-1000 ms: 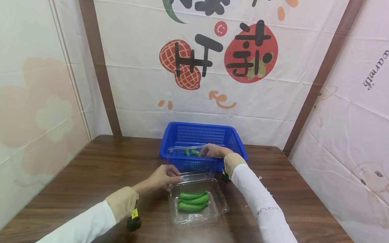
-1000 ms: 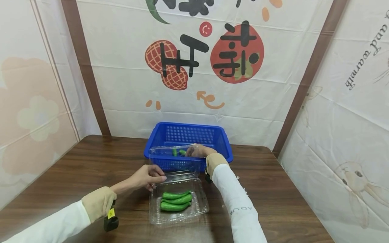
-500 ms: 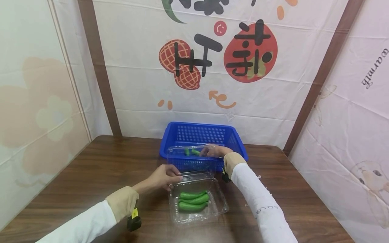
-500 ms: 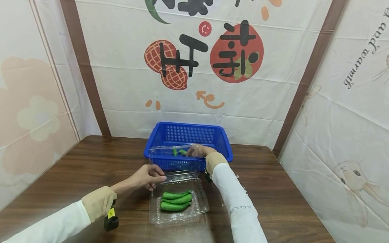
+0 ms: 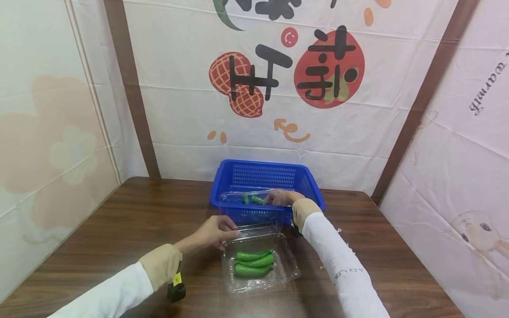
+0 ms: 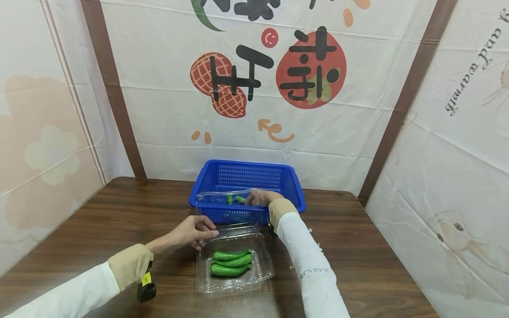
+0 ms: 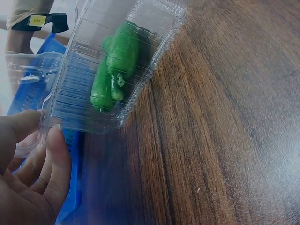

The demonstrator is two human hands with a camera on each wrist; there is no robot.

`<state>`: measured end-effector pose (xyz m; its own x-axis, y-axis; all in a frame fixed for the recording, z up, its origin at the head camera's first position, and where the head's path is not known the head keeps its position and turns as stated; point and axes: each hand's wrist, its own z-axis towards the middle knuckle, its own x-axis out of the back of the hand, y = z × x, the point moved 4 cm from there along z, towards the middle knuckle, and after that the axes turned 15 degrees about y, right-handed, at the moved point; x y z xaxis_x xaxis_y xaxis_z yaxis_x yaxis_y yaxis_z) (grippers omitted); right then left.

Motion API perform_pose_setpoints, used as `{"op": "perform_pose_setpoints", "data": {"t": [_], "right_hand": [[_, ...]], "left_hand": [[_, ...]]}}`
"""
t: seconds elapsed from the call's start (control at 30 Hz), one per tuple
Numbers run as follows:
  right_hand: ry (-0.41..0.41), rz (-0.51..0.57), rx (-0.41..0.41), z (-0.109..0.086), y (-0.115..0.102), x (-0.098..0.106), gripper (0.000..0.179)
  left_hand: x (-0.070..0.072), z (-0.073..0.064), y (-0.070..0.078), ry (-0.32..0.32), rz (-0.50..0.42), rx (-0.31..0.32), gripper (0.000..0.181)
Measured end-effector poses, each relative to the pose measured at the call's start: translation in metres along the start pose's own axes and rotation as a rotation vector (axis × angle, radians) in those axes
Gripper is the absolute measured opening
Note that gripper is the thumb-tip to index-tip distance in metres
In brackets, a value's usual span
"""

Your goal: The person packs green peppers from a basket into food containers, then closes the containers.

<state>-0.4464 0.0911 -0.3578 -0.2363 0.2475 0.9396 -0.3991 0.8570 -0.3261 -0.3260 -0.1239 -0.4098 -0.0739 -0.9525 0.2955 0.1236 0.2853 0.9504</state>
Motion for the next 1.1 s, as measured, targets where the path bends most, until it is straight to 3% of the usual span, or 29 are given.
{"op": "perform_pose_setpoints", "data": {"t": [0.27,0.57,0.77,0.9,0.97,1.1], "right_hand": [[0.044,0.041,-0.068,-0.003,0.005,0.000,0.032],[0.057,0.128,0.027,-0.003,0.010,0.003,0.026],[0.063,0.151,0.157,-0.002,0.012,0.008,0.030],[0.090,0.148,0.146,-0.006,0.010,0.012,0.027],[0.108,0.144,0.100,-0.010,0.008,0.013,0.024],[0.141,0.126,0.138,-0.015,0.006,0.014,0.021]], "left_hand": [[-0.001,-0.001,0.002,-0.003,0.010,-0.005,0.026],[-0.001,-0.003,0.005,0.004,0.030,-0.015,0.026],[-0.002,-0.006,0.004,0.006,0.024,-0.014,0.026],[-0.002,-0.004,0.004,0.008,0.023,-0.012,0.025],[-0.002,-0.003,0.004,0.009,0.022,-0.010,0.025],[-0.003,-0.004,0.004,0.012,0.024,-0.017,0.025]]}}
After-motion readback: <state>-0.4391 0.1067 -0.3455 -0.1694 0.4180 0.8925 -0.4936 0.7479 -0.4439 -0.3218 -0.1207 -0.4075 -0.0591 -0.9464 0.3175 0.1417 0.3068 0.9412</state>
